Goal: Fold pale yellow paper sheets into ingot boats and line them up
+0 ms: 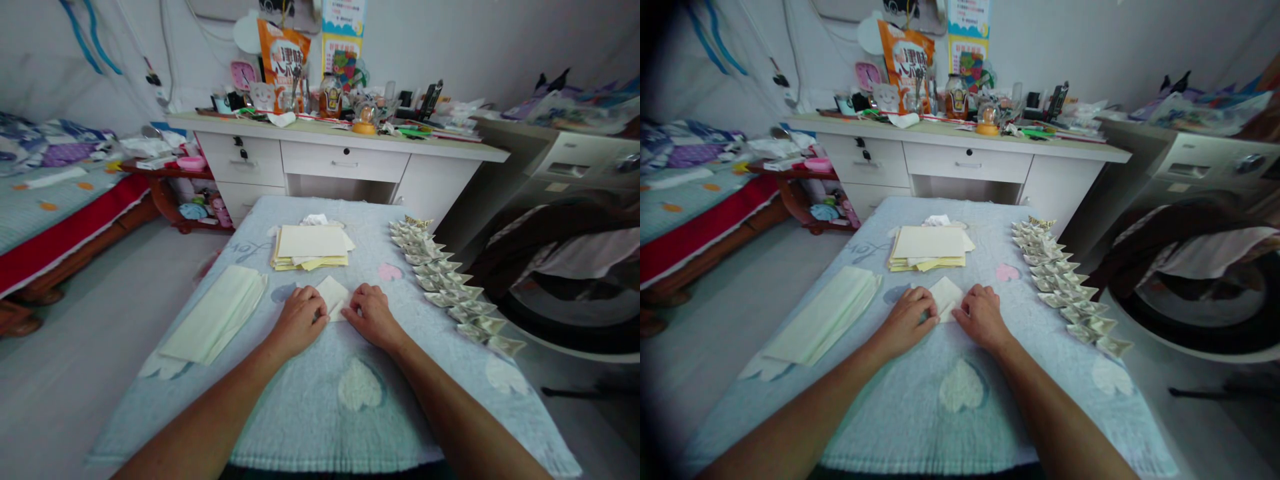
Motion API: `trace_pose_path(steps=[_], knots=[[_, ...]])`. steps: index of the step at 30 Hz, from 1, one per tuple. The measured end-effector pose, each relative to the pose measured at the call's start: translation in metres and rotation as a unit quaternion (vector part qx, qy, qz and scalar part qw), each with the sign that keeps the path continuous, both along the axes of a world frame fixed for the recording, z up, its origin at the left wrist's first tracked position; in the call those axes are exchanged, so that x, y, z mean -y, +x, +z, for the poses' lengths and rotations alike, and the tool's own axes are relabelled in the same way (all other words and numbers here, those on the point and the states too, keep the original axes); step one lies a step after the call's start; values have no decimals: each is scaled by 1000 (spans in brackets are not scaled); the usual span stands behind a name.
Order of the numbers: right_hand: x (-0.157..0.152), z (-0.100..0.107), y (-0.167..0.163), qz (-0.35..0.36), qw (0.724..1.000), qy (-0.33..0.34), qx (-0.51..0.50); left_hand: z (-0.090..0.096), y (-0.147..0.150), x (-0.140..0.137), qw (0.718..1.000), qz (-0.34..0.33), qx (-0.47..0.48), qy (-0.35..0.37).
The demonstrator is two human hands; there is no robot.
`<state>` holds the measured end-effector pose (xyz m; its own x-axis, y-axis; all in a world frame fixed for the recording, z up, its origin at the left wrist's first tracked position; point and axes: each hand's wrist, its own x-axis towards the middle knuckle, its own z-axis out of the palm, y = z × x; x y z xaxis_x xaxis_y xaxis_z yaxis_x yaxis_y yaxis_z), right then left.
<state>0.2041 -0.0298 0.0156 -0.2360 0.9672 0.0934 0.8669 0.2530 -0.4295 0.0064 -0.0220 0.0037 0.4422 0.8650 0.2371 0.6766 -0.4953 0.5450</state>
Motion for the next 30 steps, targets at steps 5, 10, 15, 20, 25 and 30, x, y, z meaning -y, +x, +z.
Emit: trace_pose_path(steps=[5,10,15,20,25,30], knots=[[0,0,-2,-21,999,10,26,-2,0,0,1000,2,0,-2],[0,-1,-3,-22,999,17,42,-3,0,0,1000,5,3,-7],[0,-1,-4,-24,998,18,53,-3,1,0,1000,11,2,-1],[1,1,-4,-22,998,16,55,-3,2,0,1000,14,2,2],[1,0,-4,-24,998,13,57,-4,2,0,1000,13,1,-4],[1,-2,-3,-22,998,25,55,-3,0,0,1000,6,-3,-5]])
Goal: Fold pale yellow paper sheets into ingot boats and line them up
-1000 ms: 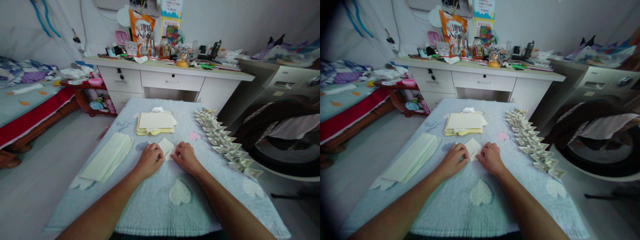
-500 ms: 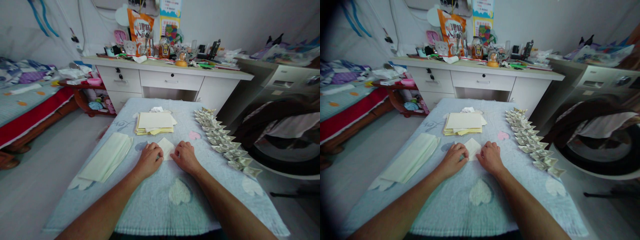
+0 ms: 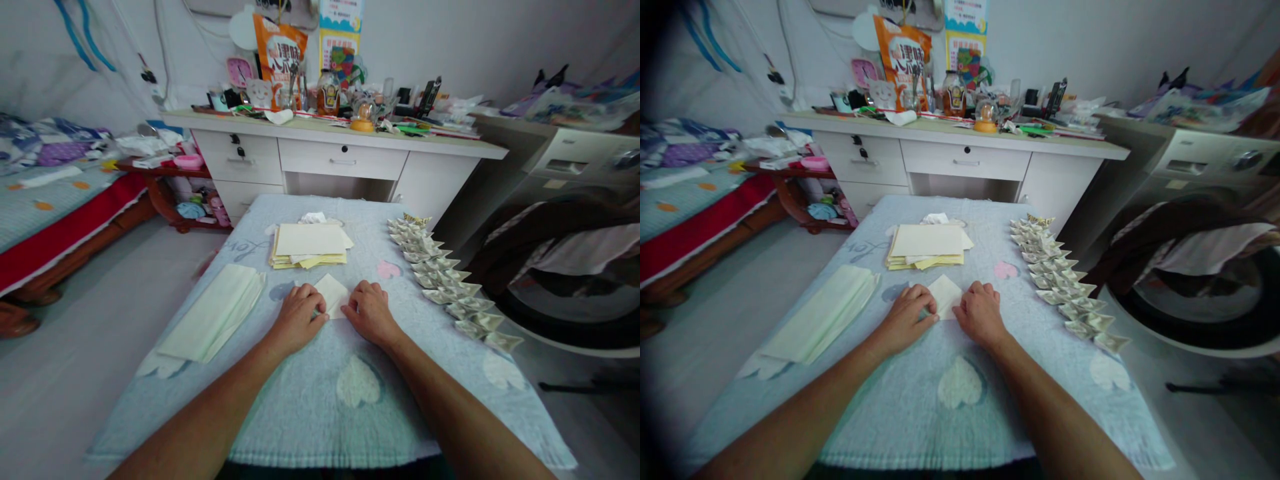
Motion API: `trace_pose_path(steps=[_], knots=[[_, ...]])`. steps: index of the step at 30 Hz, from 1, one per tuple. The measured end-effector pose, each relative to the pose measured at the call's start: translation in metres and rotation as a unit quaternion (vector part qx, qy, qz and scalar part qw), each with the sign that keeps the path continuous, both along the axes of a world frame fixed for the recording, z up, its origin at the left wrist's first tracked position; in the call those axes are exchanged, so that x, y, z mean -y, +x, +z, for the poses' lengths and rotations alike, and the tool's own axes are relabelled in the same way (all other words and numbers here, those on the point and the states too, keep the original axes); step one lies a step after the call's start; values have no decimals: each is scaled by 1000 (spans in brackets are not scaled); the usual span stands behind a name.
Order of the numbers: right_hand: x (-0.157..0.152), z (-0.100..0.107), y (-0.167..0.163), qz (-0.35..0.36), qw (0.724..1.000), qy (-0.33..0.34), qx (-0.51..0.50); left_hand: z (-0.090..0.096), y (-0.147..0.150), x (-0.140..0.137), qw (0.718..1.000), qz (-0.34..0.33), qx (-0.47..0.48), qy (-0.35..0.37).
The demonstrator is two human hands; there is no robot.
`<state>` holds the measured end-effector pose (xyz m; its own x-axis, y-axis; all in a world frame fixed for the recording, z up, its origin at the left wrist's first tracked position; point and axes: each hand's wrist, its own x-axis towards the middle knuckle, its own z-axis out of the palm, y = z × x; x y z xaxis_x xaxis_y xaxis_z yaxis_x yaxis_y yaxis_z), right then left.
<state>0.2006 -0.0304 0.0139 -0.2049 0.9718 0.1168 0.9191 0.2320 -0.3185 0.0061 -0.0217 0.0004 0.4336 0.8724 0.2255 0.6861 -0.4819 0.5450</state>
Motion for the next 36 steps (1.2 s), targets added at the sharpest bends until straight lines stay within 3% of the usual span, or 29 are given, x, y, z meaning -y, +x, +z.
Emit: trace_pose_path(steps=[9,17,29,36], knots=[[0,1,-1,-9,1000,-12,7,0,1,-1,1000,4,-5,-12],[1,0,-1,-9,1000,-7,-3,6,-8,-3,998,-37,20,-47],[1,3,-3,-18,999,-27,23,-1,2,0,999,30,-16,-3],[0,1,-3,-21,999,-24,34,-3,4,0,999,29,-21,5]])
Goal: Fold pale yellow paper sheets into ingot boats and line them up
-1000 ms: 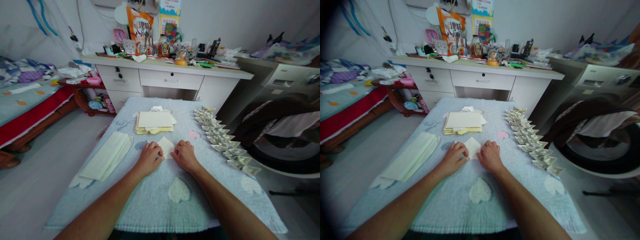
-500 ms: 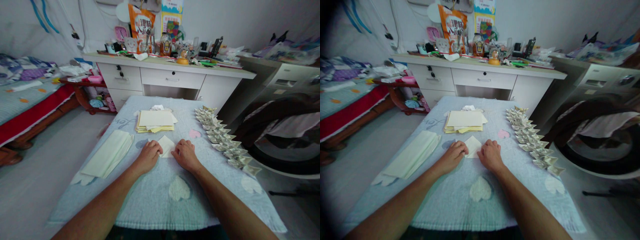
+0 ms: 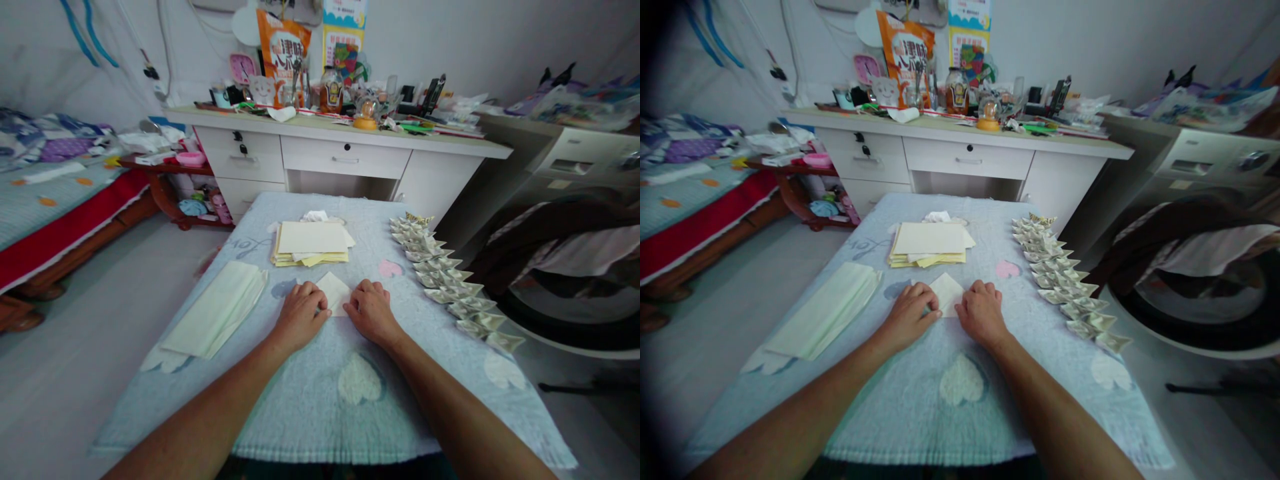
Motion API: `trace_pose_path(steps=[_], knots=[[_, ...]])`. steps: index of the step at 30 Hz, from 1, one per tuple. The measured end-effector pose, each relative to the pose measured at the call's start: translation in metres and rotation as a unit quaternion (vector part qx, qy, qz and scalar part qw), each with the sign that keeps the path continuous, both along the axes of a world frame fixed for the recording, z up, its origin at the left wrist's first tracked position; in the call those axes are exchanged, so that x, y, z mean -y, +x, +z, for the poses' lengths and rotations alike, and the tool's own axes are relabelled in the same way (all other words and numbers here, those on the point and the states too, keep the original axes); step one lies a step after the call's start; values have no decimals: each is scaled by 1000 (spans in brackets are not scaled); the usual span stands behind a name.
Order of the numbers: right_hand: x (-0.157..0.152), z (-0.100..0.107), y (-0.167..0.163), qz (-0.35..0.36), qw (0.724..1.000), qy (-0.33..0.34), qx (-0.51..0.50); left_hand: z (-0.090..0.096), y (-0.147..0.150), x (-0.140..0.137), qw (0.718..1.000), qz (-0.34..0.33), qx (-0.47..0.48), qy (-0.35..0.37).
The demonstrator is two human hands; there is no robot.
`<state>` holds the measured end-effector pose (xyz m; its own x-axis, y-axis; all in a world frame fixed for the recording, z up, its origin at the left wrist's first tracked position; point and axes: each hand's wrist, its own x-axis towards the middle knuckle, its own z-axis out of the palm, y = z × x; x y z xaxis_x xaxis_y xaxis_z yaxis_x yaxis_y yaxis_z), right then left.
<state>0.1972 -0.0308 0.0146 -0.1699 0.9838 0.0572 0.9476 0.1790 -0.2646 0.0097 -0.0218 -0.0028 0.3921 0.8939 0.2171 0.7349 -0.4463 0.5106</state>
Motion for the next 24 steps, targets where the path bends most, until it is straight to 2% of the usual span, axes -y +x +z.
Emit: trace_pose_path(steps=[11,24], knots=[[2,2,-1,-3,1000,4,-6,1,2,0,1000,9,0,-9],[5,-2,-4,-7,999,32,33,3,4,1,1000,15,-6,-14]])
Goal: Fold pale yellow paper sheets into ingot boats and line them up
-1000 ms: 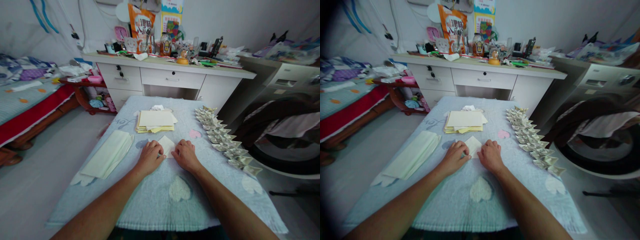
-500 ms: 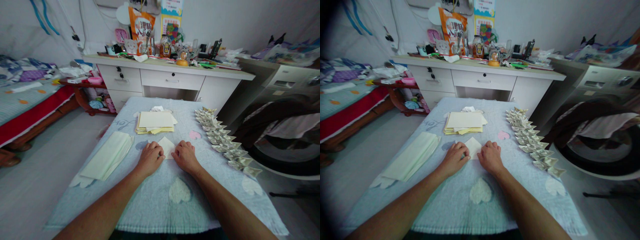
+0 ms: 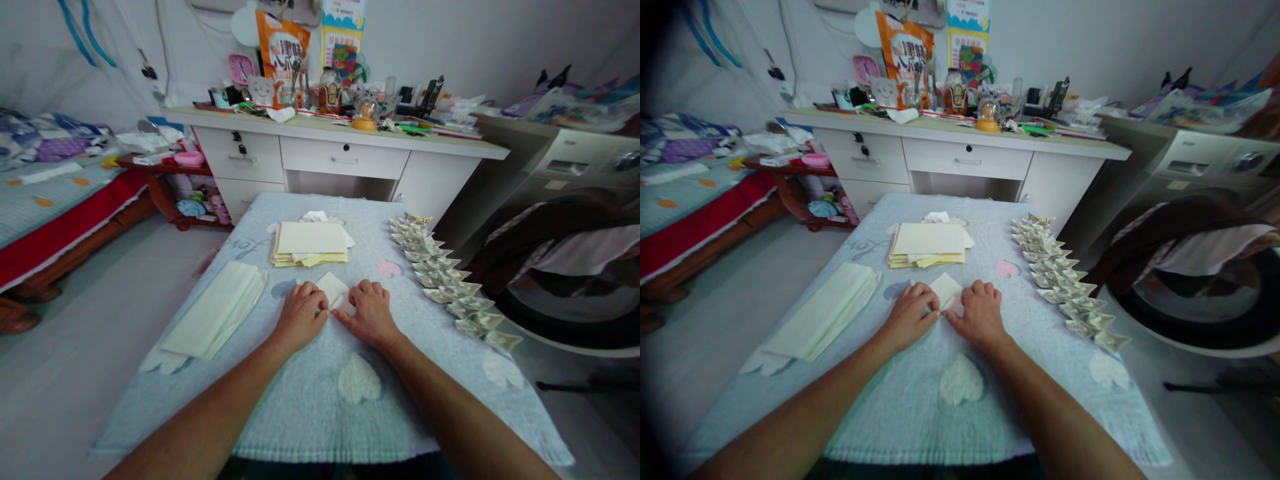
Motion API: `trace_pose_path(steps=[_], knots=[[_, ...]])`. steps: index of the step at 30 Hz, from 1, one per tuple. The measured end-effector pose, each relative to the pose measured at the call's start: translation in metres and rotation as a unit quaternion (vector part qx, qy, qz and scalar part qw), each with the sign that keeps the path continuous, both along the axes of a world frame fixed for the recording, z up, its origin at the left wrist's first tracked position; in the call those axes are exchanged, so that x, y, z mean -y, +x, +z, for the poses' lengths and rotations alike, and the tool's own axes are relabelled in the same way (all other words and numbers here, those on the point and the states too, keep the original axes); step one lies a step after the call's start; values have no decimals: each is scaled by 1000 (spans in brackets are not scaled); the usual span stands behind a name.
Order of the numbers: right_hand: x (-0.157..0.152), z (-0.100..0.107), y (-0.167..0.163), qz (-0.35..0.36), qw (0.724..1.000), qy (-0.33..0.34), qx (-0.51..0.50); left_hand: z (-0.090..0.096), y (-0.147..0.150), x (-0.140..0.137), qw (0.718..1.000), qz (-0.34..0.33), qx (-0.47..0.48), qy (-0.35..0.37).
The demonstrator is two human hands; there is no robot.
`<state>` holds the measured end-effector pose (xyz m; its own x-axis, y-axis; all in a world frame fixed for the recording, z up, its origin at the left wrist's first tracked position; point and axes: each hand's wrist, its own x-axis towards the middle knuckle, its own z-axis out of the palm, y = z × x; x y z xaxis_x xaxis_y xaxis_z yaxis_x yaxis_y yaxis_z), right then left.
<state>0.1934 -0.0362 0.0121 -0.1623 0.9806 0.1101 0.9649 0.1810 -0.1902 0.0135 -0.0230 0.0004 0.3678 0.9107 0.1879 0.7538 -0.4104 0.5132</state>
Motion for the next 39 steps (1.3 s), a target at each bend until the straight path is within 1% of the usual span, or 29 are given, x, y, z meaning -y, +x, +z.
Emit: trace_pose_path(steps=[9,16,23,29,34,39], knots=[[2,1,-2,-4,1000,6,-4,1,-2,-1,1000,-11,8,-10],[4,1,-8,23,999,33,-2,-2,-2,-2,1000,-11,8,-3],[3,2,-12,15,1000,18,19,-1,-3,0,1000,-15,4,0],[3,1,-12,12,1000,18,15,-1,-3,1,1000,-20,-4,7],[1,-1,-3,11,1000,21,5,-1,-3,1,1000,-15,1,4],[-5,-2,20,19,1000,4,3,2,-3,2,1000,-13,-3,-7]])
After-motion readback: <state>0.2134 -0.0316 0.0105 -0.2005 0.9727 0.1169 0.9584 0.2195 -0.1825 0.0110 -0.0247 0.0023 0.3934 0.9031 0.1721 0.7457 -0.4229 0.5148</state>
